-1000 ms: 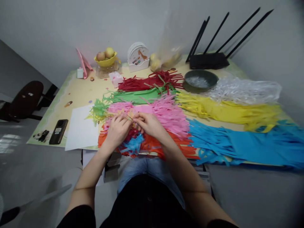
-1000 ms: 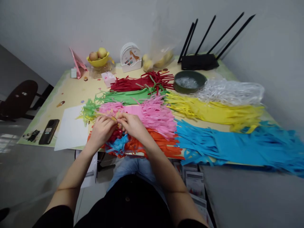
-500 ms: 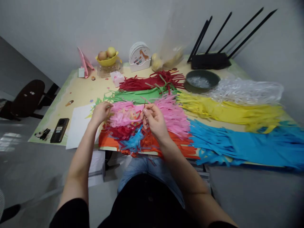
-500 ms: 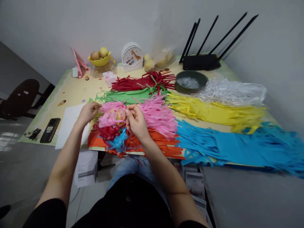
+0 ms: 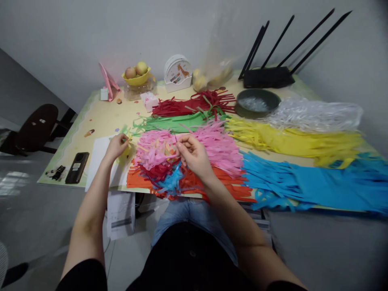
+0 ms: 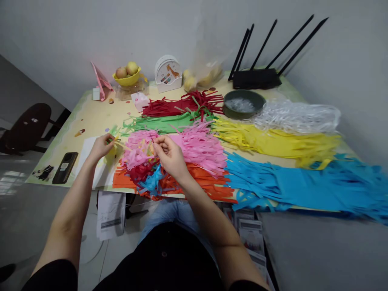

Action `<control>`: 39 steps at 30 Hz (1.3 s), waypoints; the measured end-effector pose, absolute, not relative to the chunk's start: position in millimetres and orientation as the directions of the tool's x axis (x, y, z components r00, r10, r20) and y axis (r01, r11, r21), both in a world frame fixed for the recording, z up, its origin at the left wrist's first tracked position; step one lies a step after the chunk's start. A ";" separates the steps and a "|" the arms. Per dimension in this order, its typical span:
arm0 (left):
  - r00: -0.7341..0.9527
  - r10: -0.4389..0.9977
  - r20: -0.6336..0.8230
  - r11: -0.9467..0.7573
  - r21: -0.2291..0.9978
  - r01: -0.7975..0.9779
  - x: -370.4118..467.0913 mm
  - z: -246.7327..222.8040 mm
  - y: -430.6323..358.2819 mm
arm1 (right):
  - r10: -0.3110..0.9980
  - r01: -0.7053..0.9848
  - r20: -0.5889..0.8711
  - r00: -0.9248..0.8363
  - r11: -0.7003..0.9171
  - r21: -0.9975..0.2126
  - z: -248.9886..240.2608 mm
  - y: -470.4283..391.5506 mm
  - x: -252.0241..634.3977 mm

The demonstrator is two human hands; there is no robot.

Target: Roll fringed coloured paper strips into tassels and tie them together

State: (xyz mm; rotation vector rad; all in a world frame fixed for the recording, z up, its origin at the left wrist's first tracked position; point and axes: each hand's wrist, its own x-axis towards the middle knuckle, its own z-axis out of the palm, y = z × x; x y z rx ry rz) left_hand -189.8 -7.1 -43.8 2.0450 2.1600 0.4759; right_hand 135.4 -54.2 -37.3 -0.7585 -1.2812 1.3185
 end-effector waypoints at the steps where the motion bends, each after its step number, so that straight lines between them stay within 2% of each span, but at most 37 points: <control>1: -0.081 0.984 0.157 0.021 0.353 0.935 -186.2 -38.1 -8.8 | 0.948 -0.226 0.250 -0.198 0.204 -0.952 -36.7 -53.9 133.7; 3: -0.086 0.967 0.240 -0.048 0.503 0.863 -169.4 -29.0 -15.5 | 0.937 -0.149 0.276 -0.214 0.248 -0.957 -35.3 -53.0 128.7; 5: -0.099 0.941 0.324 -0.159 0.680 0.716 -142.5 -24.1 -25.8 | 0.923 -0.079 0.288 -0.254 0.277 -0.957 -33.9 -51.7 122.6; 6: -0.110 0.926 0.361 -0.213 0.741 0.636 -127.4 -23.0 -31.6 | 0.916 -0.052 0.291 -0.277 0.288 -0.956 -33.4 -51.0 119.6; 8: -0.124 0.903 0.411 -0.283 0.786 0.549 -98.6 -22.7 -42.8 | 0.905 -0.013 0.293 -0.309 0.304 -0.952 -32.7 -49.7 114.8; 15: -0.114 0.903 0.414 -0.320 0.826 0.464 -57.0 -25.1 -59.7 | 0.924 -0.022 0.222 -0.311 0.227 -0.974 -36.4 -49.1 114.5; 27: -0.161 0.866 0.474 -0.339 0.791 0.509 -51.4 -27.6 -63.2 | 0.941 -0.120 0.157 -0.301 0.126 -0.985 -37.1 -47.8 115.1; 39: -0.170 0.832 0.529 -0.348 0.735 0.582 -46.7 -29.9 -63.9 | 0.950 -0.095 0.100 -0.295 0.075 -0.993 -34.6 -48.3 117.0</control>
